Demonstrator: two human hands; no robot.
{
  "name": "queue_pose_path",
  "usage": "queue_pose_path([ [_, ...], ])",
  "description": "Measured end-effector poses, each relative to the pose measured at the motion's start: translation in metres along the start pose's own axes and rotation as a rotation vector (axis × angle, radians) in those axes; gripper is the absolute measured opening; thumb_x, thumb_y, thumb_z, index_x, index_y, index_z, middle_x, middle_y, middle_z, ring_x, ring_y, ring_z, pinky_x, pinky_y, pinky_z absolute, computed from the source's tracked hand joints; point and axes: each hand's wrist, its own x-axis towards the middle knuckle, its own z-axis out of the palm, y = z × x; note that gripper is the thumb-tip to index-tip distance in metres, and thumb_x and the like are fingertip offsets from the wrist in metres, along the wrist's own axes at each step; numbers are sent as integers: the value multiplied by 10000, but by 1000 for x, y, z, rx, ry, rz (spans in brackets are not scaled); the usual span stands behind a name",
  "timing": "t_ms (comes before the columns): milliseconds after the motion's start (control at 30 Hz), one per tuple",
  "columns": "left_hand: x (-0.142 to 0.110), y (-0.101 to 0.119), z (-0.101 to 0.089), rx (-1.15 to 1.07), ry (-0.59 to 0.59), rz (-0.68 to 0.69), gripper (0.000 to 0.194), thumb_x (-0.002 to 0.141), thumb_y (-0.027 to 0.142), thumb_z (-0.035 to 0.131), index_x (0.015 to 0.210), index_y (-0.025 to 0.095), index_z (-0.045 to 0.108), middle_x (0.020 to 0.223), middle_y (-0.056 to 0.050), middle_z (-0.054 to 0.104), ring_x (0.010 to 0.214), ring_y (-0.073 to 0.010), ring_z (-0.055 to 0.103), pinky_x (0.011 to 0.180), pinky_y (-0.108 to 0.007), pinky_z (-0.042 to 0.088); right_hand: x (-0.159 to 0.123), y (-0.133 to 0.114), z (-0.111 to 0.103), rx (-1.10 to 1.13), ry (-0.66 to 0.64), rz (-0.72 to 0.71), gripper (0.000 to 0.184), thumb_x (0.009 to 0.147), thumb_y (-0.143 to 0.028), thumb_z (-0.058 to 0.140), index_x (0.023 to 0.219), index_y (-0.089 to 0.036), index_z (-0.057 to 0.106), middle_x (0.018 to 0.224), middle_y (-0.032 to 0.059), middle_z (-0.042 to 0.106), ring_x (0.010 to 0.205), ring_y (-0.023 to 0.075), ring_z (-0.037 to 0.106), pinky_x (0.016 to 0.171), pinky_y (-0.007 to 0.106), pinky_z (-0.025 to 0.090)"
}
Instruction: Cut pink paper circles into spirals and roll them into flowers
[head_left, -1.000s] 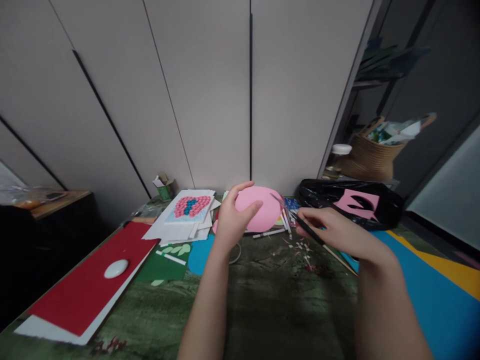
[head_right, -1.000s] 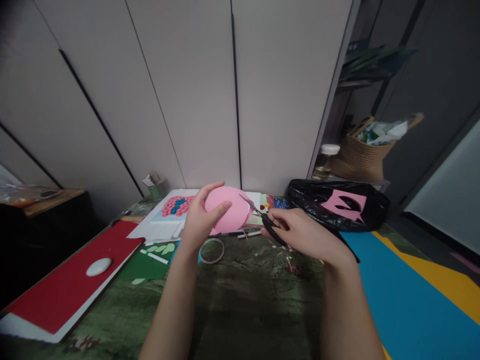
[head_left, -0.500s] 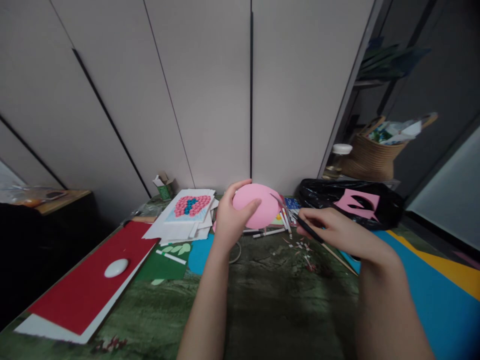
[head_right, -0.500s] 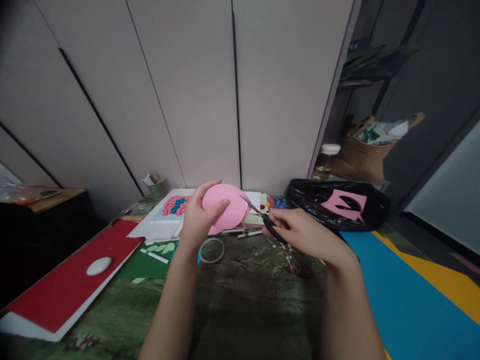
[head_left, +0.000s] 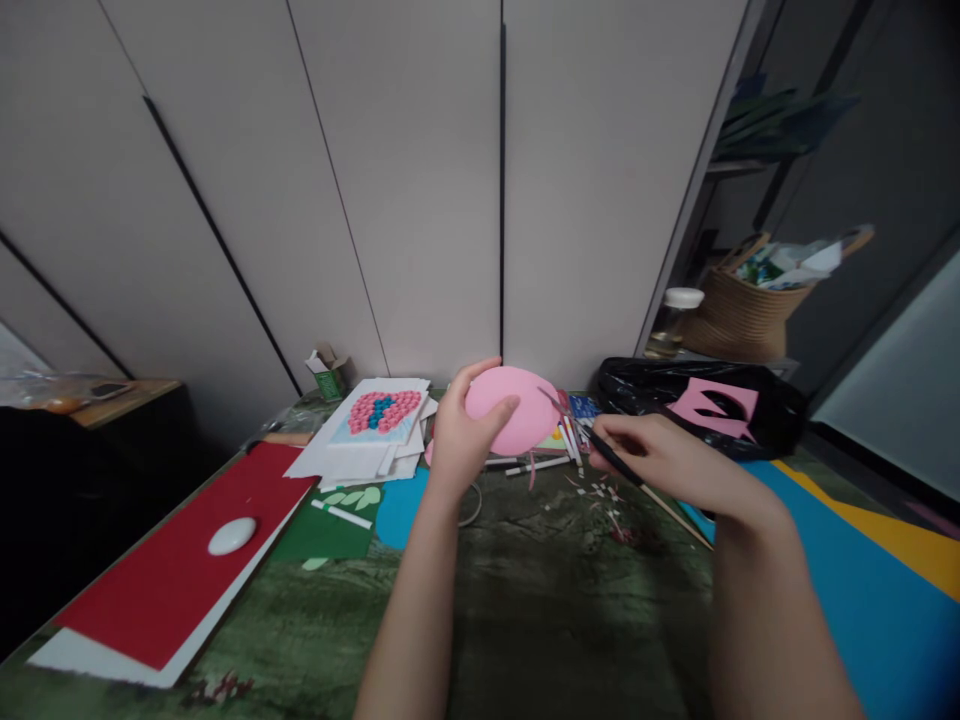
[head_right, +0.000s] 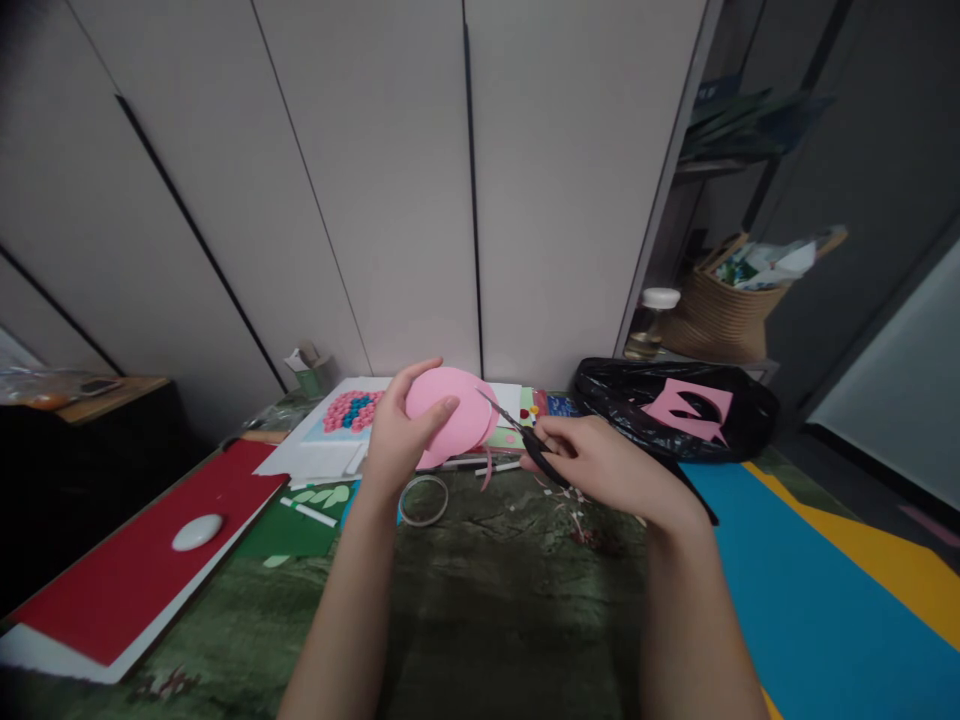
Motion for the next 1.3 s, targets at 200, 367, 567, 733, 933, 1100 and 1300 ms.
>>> queue_pose_path([
  [200, 3, -10, 1, -29, 62, -25, 394, 724, 300, 643, 1110, 258, 575, 1170, -43, 588, 1064, -244, 537, 936, -441, 420, -6, 3, -2, 48, -125, 3, 244, 820, -402, 497, 691, -197, 467, 657, -27, 442, 590, 105, 375, 511, 244, 282],
  [367, 3, -15, 3, -84, 73, -30, 362, 737, 308, 635, 1094, 273, 584, 1151, -37, 598, 1055, -237, 543, 935, -433, 421, -9, 8, -3, 39, -17, 52, 258, 814, -413, 515, 683, -199, 453, 662, -30, 425, 595, 105, 360, 507, 245, 264],
  [567, 1, -10, 5, -82, 71, -8, 365, 729, 296, 641, 1089, 259, 590, 1163, -47, 596, 1074, -245, 535, 940, -433, 412, -2, 5, 0, 19, 9, 35, 293, 837, -458, 468, 701, -199, 478, 659, -23, 441, 581, 105, 354, 500, 245, 268],
  [733, -1, 1, 9, -82, 110, -22, 339, 711, 255, 647, 1046, 239, 600, 1115, -49, 616, 1050, -242, 543, 920, -429, 423, -3, 3, -1, 27, 9, 7, 300, 845, -456, 455, 703, -195, 488, 660, -15, 453, 579, 104, 357, 504, 246, 287],
  [933, -4, 9, 14, -106, 144, -42, 314, 705, 230, 640, 1016, 233, 597, 1085, -48, 616, 1029, -229, 546, 907, -414, 428, -4, -1, -1, 14, 10, 37, 288, 838, -450, 476, 700, -197, 481, 664, -27, 448, 585, 103, 359, 506, 249, 281],
  [1100, -4, 6, 14, -146, 130, -90, 328, 685, 248, 662, 1004, 223, 591, 1046, -51, 613, 916, -209, 573, 774, -354, 484, -3, -4, -2, 21, 25, 21, 297, 837, -465, 472, 713, -197, 507, 657, -23, 462, 583, 107, 383, 502, 248, 285],
  [1300, -5, 0, 12, -177, 71, -127, 365, 684, 307, 682, 1028, 245, 575, 1004, -40, 610, 820, -178, 575, 652, -288, 487, -4, -6, -3, 47, 46, -12, 313, 821, -493, 473, 723, -202, 533, 644, -15, 485, 573, 113, 407, 493, 245, 297],
])
